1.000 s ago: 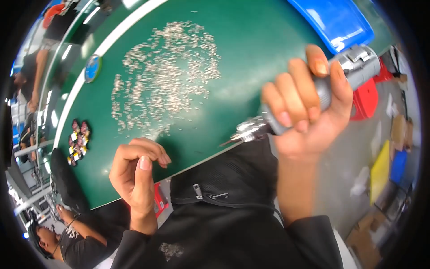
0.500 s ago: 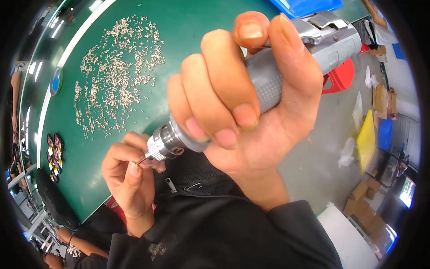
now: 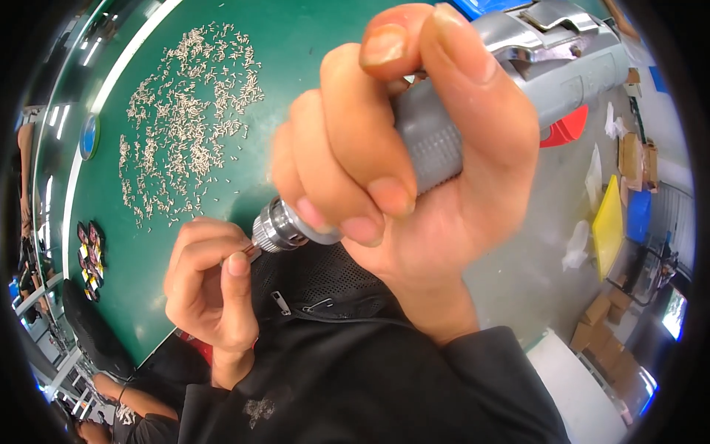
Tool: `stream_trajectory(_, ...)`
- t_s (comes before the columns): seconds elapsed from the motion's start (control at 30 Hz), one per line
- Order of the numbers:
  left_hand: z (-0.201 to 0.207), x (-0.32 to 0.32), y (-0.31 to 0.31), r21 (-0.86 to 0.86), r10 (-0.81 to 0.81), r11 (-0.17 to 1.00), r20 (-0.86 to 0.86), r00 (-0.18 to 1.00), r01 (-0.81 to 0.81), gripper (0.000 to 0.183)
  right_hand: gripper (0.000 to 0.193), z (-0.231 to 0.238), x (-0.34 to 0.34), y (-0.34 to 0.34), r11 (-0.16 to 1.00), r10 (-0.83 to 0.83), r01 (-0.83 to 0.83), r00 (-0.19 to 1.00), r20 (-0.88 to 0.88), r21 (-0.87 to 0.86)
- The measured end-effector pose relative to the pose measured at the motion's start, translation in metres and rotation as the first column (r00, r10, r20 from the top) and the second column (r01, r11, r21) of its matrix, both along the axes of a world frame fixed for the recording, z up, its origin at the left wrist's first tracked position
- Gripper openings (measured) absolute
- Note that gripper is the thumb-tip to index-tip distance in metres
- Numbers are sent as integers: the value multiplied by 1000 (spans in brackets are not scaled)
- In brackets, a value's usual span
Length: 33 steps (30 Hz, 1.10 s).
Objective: The recorder is using a motorized screwdriver to assemble small electronic components at a factory workbench.
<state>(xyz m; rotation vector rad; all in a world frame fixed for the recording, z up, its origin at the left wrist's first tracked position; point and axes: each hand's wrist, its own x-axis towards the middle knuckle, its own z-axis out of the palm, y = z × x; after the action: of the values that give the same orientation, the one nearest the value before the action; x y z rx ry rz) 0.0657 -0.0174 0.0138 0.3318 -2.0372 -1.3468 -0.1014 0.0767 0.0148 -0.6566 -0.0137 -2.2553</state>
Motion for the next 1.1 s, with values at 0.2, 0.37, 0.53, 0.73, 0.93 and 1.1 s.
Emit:
stream_trajectory(0.2,-7,-9,-2,-28,-48,998,17,999,48,10,29,8,-9,4,977,-80,92,994,-74,192)
stream_trajectory(0.37,14,-6,-15,-89,21,996,101,995,-11,31,25,16,-13,-2,966,-145,145,989,-16,214)
stream_trajectory(0.53,34,0,-55,-365,79,930,292,953,35,17,20,1,-23,-2,917,-271,225,957,101,329)
stream_trajectory(0.73,48,-85,-136,-592,112,801,287,951,85,7,19,-12,-31,-4,901,-322,212,912,253,379)
stream_trajectory(0.93,21,-242,-198,-484,96,874,254,963,41,19,18,-13,-35,-3,921,-268,174,933,241,349)
stream_trajectory(1.1,3,-354,-218,-544,137,839,254,957,25,31,20,-9,-35,-4,924,-226,129,944,241,361)
